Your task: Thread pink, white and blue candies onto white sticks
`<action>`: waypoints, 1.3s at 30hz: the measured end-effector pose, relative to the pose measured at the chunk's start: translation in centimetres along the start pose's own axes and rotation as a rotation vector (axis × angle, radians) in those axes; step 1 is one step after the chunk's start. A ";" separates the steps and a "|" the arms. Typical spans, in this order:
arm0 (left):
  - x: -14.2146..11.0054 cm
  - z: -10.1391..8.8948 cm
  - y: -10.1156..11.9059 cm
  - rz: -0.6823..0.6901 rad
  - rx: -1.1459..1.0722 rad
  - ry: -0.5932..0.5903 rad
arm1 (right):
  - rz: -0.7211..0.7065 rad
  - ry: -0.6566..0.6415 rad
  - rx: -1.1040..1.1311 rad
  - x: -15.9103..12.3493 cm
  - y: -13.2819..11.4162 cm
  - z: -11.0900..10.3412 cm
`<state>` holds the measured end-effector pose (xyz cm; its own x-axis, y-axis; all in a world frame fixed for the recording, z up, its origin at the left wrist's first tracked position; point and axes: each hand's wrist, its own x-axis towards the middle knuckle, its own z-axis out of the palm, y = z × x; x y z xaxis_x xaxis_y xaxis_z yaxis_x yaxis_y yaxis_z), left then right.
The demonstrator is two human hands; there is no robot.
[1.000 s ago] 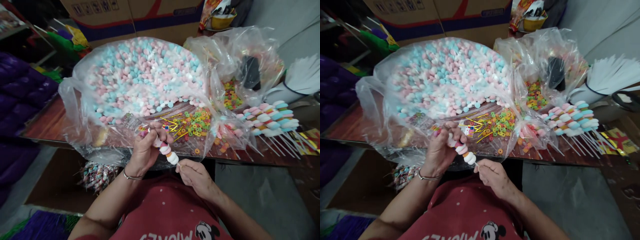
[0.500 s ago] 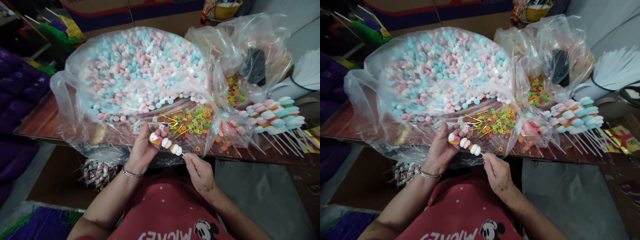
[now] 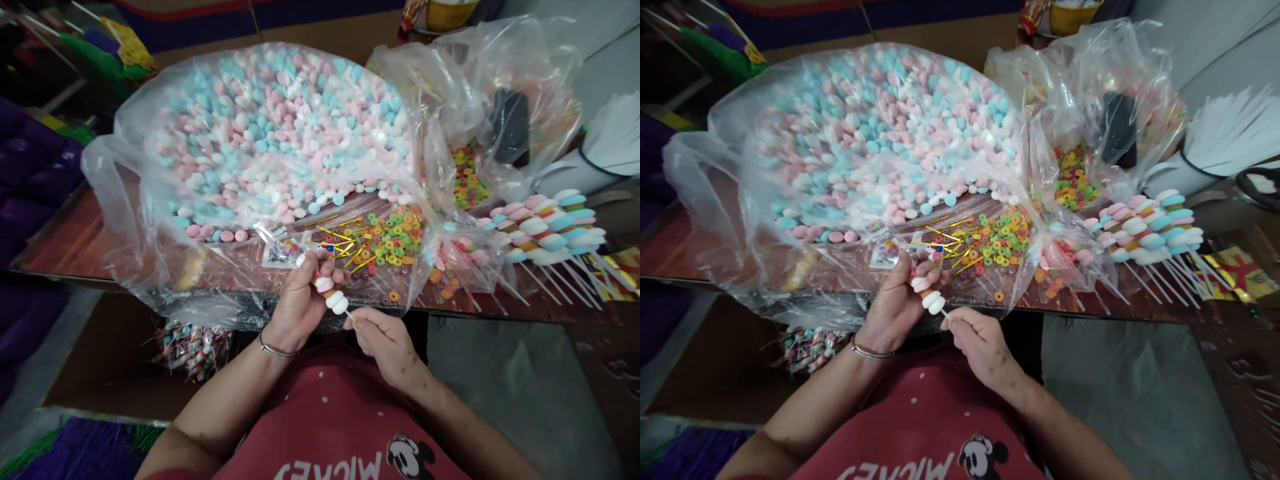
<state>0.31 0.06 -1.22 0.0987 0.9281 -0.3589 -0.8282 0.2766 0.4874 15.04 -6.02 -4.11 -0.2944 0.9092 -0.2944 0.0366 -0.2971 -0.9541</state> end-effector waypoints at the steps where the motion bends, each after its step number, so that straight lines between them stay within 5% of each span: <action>1: 0.0 -0.1 -0.1 -0.021 -0.007 -0.022 | 0.083 -0.042 0.141 0.1 0.0 0.2; 4: -0.1 -0.4 -0.2 -0.042 0.008 -0.064 | 0.129 -0.050 0.285 0.2 0.2 0.4; 10: -0.5 -0.6 0.8 0.037 0.080 -0.056 | -0.061 0.014 -0.043 -0.1 0.4 -0.2; 18: 0.4 -1.2 2.5 0.222 0.025 0.107 | -0.217 0.044 -0.313 0.0 0.0 -0.1; 23: 0.5 -0.8 2.7 0.166 0.030 0.073 | -0.275 0.084 -0.384 -0.2 0.2 -0.1; 26: 0.7 -0.6 2.5 0.099 -0.020 0.096 | -0.167 0.122 -0.226 -0.2 0.2 0.0; 31: 1.1 -0.7 2.0 0.059 -0.108 0.145 | 0.196 0.088 0.373 0.2 -0.2 0.6; 34: 1.1 -0.7 1.6 0.073 -0.104 0.142 | 0.257 0.050 0.470 0.4 -0.2 0.9; 39: 1.0 -0.3 1.4 0.118 -0.065 0.120 | -0.062 0.112 -0.071 0.1 0.4 0.8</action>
<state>-0.92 1.25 -1.18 -0.0649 0.9156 -0.3968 -0.8642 0.1472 0.4811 14.25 -6.27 -4.43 -0.1903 0.9532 -0.2348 0.0904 -0.2211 -0.9710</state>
